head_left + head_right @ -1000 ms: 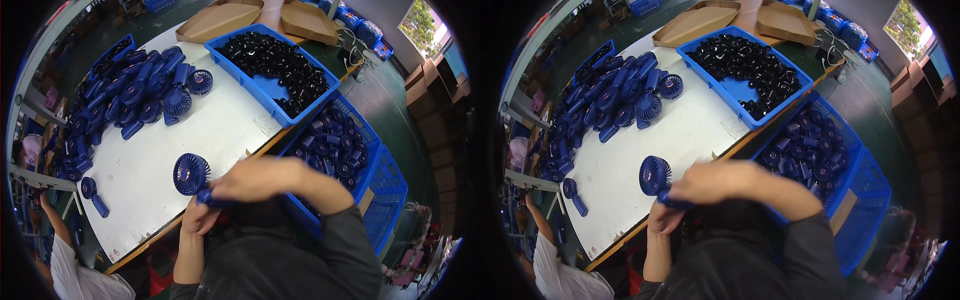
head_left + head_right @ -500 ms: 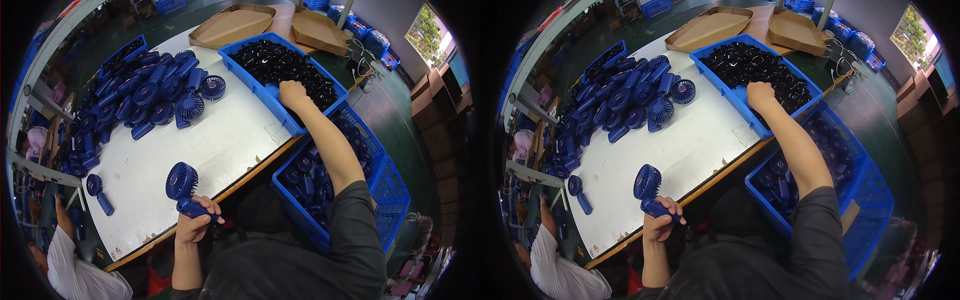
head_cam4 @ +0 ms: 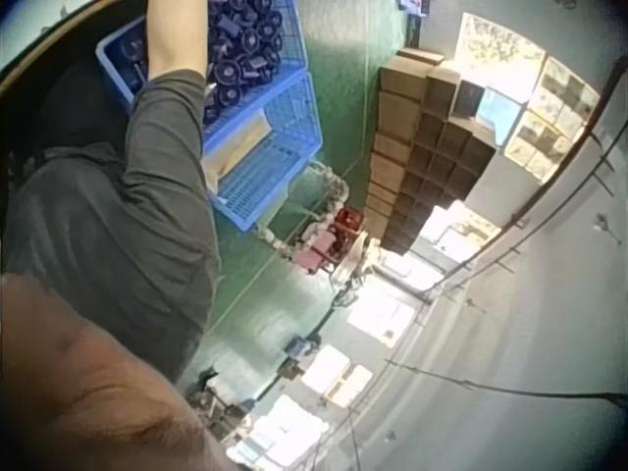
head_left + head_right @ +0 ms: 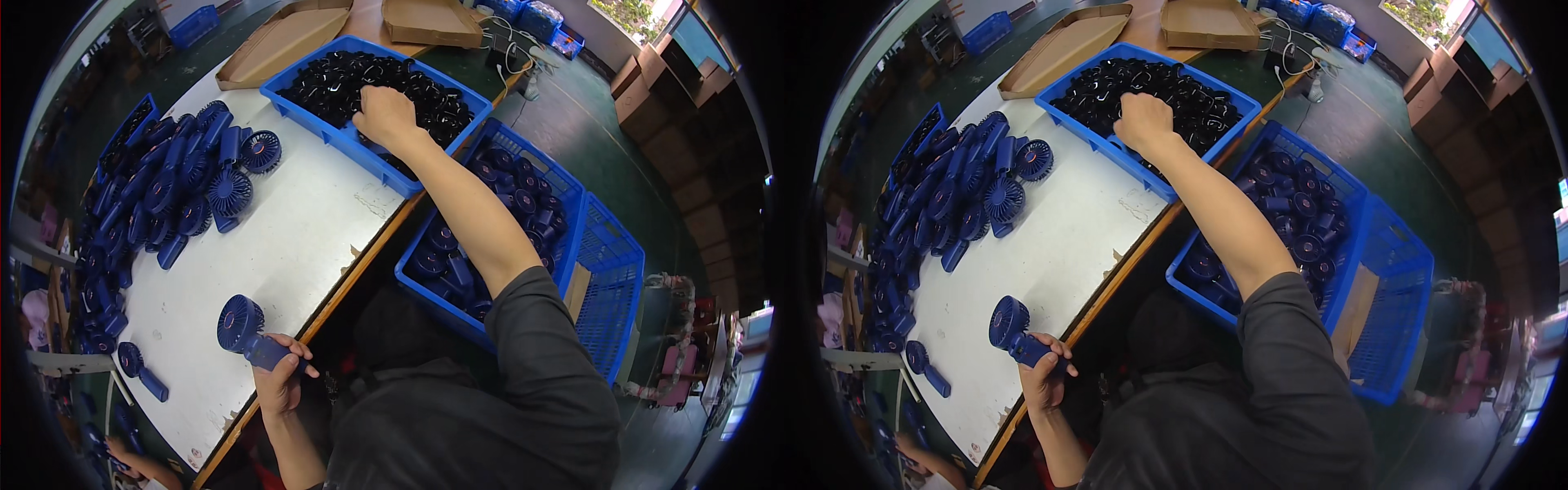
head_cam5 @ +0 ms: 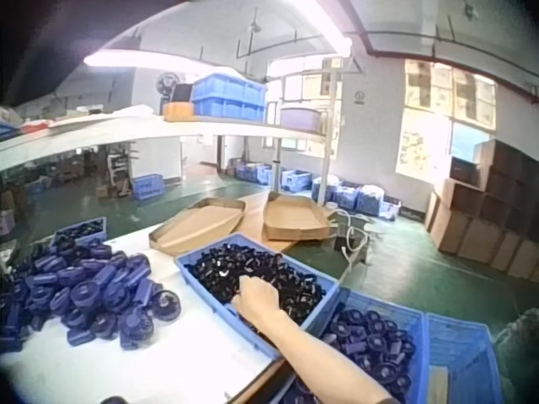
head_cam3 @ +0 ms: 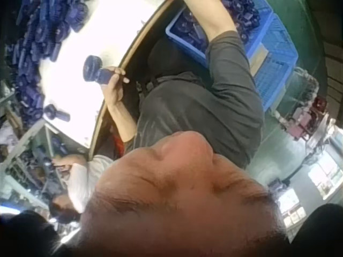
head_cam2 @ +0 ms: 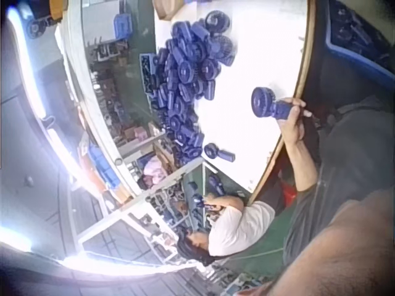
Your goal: The person picks up a blue fan from a blue crate, attaches a black clip to the handle by hand, and places the assembled fan onto the table, repeating the process for several fans.
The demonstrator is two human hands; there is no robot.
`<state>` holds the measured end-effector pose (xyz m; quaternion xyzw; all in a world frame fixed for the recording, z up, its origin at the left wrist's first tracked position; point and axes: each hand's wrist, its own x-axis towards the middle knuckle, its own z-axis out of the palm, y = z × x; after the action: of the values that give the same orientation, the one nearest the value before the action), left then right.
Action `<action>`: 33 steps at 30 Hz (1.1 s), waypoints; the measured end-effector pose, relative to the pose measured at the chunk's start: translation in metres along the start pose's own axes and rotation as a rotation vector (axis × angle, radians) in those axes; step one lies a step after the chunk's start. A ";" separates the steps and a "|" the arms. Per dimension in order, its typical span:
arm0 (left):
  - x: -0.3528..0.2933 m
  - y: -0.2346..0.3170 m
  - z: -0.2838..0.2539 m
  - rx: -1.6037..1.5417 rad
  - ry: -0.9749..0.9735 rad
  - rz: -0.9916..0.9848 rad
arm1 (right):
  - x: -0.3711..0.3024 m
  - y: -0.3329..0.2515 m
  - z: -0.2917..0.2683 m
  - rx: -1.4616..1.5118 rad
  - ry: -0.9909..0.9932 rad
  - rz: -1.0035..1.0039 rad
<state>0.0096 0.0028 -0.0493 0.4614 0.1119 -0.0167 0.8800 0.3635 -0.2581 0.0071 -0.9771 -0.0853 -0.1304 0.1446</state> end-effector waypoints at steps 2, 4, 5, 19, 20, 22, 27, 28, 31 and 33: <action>-0.001 0.000 0.000 0.014 0.028 0.004 | -0.003 -0.008 -0.005 0.159 0.043 0.003; 0.001 0.000 0.005 0.009 0.055 -0.025 | -0.005 -0.004 0.001 0.208 0.005 -0.013; 0.001 -0.001 0.006 0.010 0.048 -0.033 | -0.008 0.002 0.003 0.224 -0.012 -0.025; 0.004 0.001 0.010 -0.021 0.005 -0.094 | -0.014 0.026 -0.002 0.565 0.111 0.019; 0.003 0.002 0.011 -0.017 0.001 -0.096 | -0.014 0.025 -0.005 0.513 0.053 0.036; 0.001 0.004 0.011 -0.015 0.004 -0.102 | -0.017 0.023 -0.012 0.488 -0.010 0.061; -0.004 0.008 0.012 -0.003 0.005 -0.156 | -0.077 -0.029 -0.031 1.004 -0.206 -0.059; -0.003 0.010 0.014 0.016 -0.031 -0.185 | -0.104 -0.048 -0.035 1.106 -0.325 -0.111; 0.002 0.009 0.024 -0.024 -0.168 -0.246 | -0.181 -0.098 -0.051 1.005 -0.426 -0.547; 0.003 0.008 0.031 -0.008 -0.245 -0.259 | -0.206 -0.114 -0.043 0.983 -0.391 -0.738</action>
<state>0.0190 -0.0173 -0.0263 0.4340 0.0624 -0.1854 0.8794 0.1344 -0.1899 0.0196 -0.7089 -0.4904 0.0632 0.5029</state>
